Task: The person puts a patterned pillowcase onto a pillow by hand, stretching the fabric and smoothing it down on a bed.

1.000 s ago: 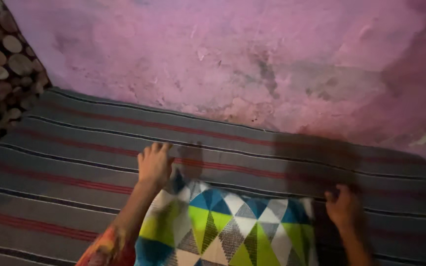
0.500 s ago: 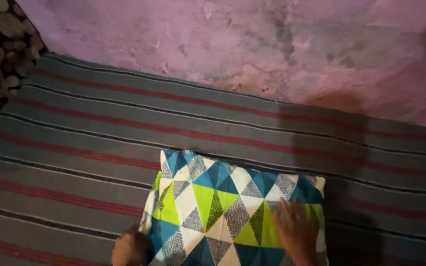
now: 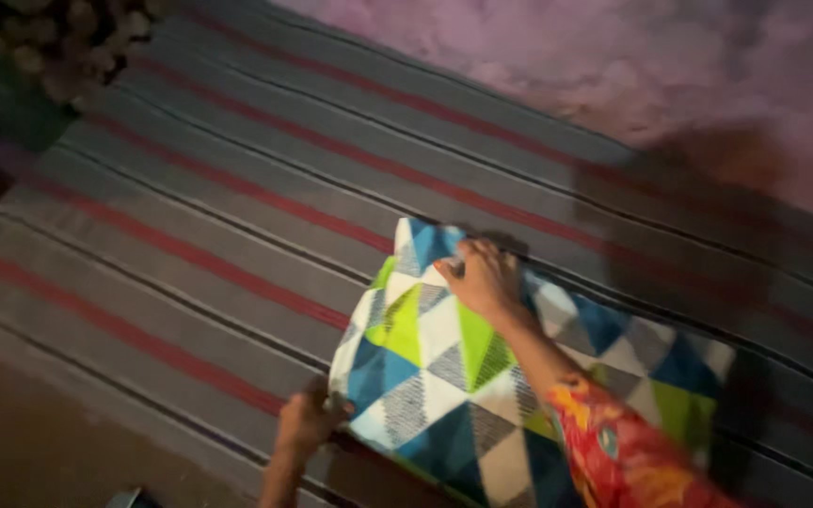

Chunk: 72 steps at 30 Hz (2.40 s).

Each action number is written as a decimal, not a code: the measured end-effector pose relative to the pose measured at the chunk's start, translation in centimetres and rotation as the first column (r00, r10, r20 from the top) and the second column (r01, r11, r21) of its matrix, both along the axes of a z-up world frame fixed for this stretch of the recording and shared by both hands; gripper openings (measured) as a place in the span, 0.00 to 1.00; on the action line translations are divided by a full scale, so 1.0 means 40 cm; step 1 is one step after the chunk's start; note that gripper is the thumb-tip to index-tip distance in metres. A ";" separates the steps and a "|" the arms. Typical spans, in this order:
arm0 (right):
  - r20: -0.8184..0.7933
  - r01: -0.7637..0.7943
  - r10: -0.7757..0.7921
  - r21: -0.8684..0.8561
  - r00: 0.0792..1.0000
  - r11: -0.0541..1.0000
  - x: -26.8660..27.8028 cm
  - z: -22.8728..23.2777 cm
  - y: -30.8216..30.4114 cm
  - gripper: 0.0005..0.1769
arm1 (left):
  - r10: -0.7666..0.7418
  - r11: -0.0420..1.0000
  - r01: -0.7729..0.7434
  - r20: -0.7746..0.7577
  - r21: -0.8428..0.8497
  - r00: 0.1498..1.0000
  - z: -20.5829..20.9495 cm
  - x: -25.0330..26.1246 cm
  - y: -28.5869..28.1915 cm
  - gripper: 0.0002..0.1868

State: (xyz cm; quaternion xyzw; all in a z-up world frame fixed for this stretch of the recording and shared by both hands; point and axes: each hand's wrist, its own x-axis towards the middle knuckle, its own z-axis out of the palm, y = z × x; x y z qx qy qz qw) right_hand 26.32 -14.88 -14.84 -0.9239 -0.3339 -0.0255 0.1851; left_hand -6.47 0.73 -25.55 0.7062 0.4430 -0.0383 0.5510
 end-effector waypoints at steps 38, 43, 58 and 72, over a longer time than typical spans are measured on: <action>-0.290 0.388 -0.357 0.053 0.888 0.920 0.135 -0.217 -0.730 0.17 | -0.881 0.270 0.818 -0.212 0.508 0.422 0.251 0.853 -0.312 0.19; -0.168 0.215 -0.208 0.028 0.964 0.976 0.164 -0.183 -0.721 0.14 | -0.905 0.248 0.804 -0.167 0.541 0.392 0.223 0.867 -0.320 0.10; 0.263 0.320 -0.252 -0.257 0.931 0.912 0.318 -0.292 -0.700 0.24 | -0.857 -0.047 0.691 -0.385 0.721 0.343 0.047 1.044 -0.393 0.16; 0.105 0.424 -0.414 -0.113 0.904 0.898 -0.263 0.040 -0.546 0.37 | -0.880 -0.017 0.338 -0.174 0.941 0.441 0.301 0.505 -0.415 0.35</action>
